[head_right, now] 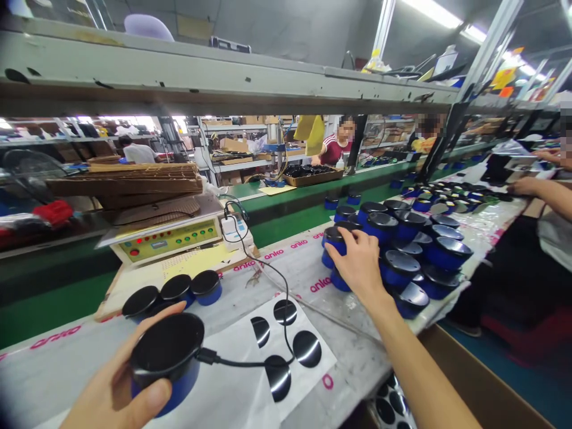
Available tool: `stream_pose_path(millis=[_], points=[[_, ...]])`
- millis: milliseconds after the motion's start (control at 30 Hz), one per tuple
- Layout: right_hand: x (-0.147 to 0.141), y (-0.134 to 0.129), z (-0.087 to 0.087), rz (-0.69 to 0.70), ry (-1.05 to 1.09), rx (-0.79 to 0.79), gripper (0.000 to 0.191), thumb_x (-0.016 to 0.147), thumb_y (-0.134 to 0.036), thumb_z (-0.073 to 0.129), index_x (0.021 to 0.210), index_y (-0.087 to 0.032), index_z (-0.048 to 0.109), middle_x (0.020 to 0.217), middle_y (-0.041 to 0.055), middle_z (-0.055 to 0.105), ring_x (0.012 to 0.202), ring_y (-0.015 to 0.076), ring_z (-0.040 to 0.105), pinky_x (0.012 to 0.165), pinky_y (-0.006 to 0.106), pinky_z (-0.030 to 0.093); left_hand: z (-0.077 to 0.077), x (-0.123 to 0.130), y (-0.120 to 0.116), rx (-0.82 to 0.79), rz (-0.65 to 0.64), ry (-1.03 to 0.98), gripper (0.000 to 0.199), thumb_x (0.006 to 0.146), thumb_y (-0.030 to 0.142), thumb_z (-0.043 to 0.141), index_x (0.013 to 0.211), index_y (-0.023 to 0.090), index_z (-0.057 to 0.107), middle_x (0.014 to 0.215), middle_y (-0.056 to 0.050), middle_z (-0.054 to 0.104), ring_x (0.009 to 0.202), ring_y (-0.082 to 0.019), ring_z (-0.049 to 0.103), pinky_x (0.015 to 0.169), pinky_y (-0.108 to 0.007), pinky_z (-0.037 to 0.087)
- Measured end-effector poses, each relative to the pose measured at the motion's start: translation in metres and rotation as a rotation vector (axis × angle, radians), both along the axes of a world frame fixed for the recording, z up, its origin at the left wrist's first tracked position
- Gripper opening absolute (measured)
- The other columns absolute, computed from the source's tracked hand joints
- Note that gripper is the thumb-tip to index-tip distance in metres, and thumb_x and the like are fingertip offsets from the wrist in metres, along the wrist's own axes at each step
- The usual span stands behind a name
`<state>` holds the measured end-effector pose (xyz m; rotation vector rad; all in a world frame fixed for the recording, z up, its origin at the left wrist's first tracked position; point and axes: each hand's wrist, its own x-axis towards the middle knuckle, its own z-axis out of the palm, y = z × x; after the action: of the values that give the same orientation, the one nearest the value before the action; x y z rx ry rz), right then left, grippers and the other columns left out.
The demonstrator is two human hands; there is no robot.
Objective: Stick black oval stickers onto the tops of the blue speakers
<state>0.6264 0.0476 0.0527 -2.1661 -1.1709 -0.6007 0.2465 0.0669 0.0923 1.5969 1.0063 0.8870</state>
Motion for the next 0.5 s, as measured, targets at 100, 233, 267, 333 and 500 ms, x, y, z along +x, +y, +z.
stream_pose_path(millis=[100,233,267,333,500], points=[[0.000,-0.024,-0.009,-0.041,-0.045,0.042,0.047,0.087,-0.040,0.051,0.118,-0.007,0.060,0.126,0.0256,0.047,0.117,0.0445,0.038,0.092,0.061,0.034,-0.002,0.011,-0.010,-0.003,0.029,-0.087,0.087,0.052,0.061,0.080,0.126,0.030,0.047,0.124,-0.006,0.057,0.117,-0.028,0.056,0.092,-0.033,0.052],[-0.062,-0.042,0.016,0.326,-0.030,0.133,0.045,0.089,-0.051,0.049,0.120,-0.020,0.058,0.133,0.0148,0.048,0.122,0.0363,0.041,0.101,0.053,0.034,0.001,0.018,-0.016,0.191,-0.087,-0.067,0.068,0.058,0.052,0.083,0.115,0.033,0.052,0.121,-0.002,0.061,0.110,-0.021,0.061,0.090,-0.026,0.052],[-0.084,-0.047,0.025,0.599,0.061,0.064,0.043,0.091,-0.051,0.046,0.122,-0.024,0.055,0.125,0.0103,0.055,0.117,0.0294,0.049,0.098,0.044,0.041,0.003,0.017,-0.016,0.313,-0.136,-0.044,0.066,0.061,0.052,0.081,0.116,0.034,0.051,0.122,-0.001,0.060,0.110,-0.020,0.061,0.092,-0.026,0.052],[-0.125,-0.058,0.039,0.999,0.233,-0.185,0.043,0.085,-0.057,0.054,0.117,-0.029,0.056,0.111,0.0041,0.062,0.103,0.0221,0.059,0.084,0.030,0.051,0.009,0.014,-0.013,0.599,-0.227,0.034,0.067,0.067,0.049,0.078,0.124,0.032,0.047,0.125,-0.003,0.059,0.113,-0.019,0.059,0.098,-0.026,0.049],[-0.174,-0.065,0.019,1.052,0.506,-0.309,0.016,0.087,-0.031,0.058,0.103,-0.031,0.060,0.091,-0.0015,0.066,0.087,0.0168,0.065,0.075,0.024,0.055,0.021,0.001,-0.010,1.289,-0.221,0.292,0.051,0.085,0.034,0.064,0.127,0.009,0.050,0.119,-0.014,0.054,0.124,-0.024,0.046,0.109,-0.032,0.040]])
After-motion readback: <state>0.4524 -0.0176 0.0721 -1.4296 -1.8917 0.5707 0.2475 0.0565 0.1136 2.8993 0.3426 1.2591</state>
